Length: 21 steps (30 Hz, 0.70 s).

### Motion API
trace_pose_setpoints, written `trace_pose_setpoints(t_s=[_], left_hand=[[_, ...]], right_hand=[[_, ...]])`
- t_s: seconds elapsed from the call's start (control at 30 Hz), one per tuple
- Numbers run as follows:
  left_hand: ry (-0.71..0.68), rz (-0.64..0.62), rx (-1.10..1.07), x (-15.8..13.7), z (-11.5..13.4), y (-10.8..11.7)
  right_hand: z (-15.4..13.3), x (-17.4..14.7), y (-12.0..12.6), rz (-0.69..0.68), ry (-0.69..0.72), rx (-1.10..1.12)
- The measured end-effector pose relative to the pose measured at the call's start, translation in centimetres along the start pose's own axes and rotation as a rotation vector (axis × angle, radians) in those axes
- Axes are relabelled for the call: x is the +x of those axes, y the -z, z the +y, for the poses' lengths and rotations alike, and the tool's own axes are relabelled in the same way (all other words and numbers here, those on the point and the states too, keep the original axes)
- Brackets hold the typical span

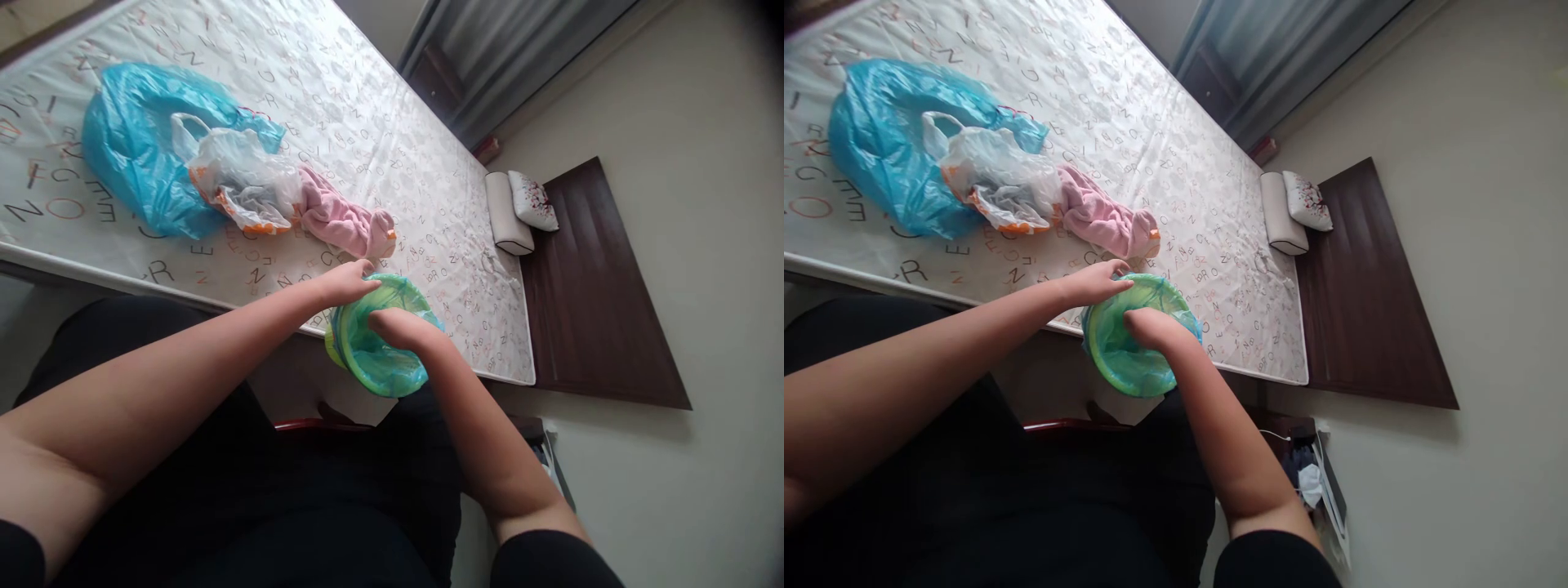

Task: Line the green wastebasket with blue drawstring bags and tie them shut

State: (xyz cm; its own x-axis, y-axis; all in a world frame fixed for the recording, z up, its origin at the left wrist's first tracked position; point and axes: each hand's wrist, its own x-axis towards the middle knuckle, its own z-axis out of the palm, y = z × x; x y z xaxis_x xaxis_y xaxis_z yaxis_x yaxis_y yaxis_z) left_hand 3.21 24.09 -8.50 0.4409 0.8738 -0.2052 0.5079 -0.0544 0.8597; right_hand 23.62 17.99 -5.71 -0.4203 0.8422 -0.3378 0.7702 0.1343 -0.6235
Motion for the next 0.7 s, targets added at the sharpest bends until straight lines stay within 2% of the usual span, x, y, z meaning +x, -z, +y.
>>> trace_pose_setpoints(t_s=[0.03,0.07,0.13,0.2,0.27,0.33,0.37,0.47,0.6,0.7], left_hand=[[0.0,0.016,0.024,0.0,0.0,0.2],[0.008,0.031,0.054,-0.1,0.0,0.4],[0.044,0.063,0.118,-0.1,0.1,1.0],[0.082,0.085,0.162,-0.2,0.2,1.6],[0.089,0.079,0.182,-0.1,0.1,2.0],[0.075,0.051,0.197,0.0,-0.3,2.2],[0.072,0.039,0.211,0.0,-0.6,2.2],[0.094,0.007,0.275,0.1,-1.4,2.3],[0.146,0.005,0.311,0.7,-2.7,3.7],[0.278,0.182,0.345,1.3,-4.3,6.0]], right_hand=[[-0.2,-0.9,1.1,0.007,0.001,-0.06],[-0.2,-2.1,1.9,0.11,0.002,-0.103],[0.8,-4.9,2.9,0.491,-0.031,-0.16],[3.0,-7.5,2.5,0.851,-0.172,-0.206],[5.5,-9.4,0.8,1.018,-0.418,-0.055],[7.7,-10.2,-1.4,0.995,-0.628,0.318],[8.4,-10.3,-2.5,0.938,-0.677,0.54],[9.0,-10.0,-4.8,0.745,-0.647,1.058],[8.3,-9.2,-5.5,0.728,-0.577,1.233],[8.2,-8.4,-5.3,0.747,-0.525,1.291]])
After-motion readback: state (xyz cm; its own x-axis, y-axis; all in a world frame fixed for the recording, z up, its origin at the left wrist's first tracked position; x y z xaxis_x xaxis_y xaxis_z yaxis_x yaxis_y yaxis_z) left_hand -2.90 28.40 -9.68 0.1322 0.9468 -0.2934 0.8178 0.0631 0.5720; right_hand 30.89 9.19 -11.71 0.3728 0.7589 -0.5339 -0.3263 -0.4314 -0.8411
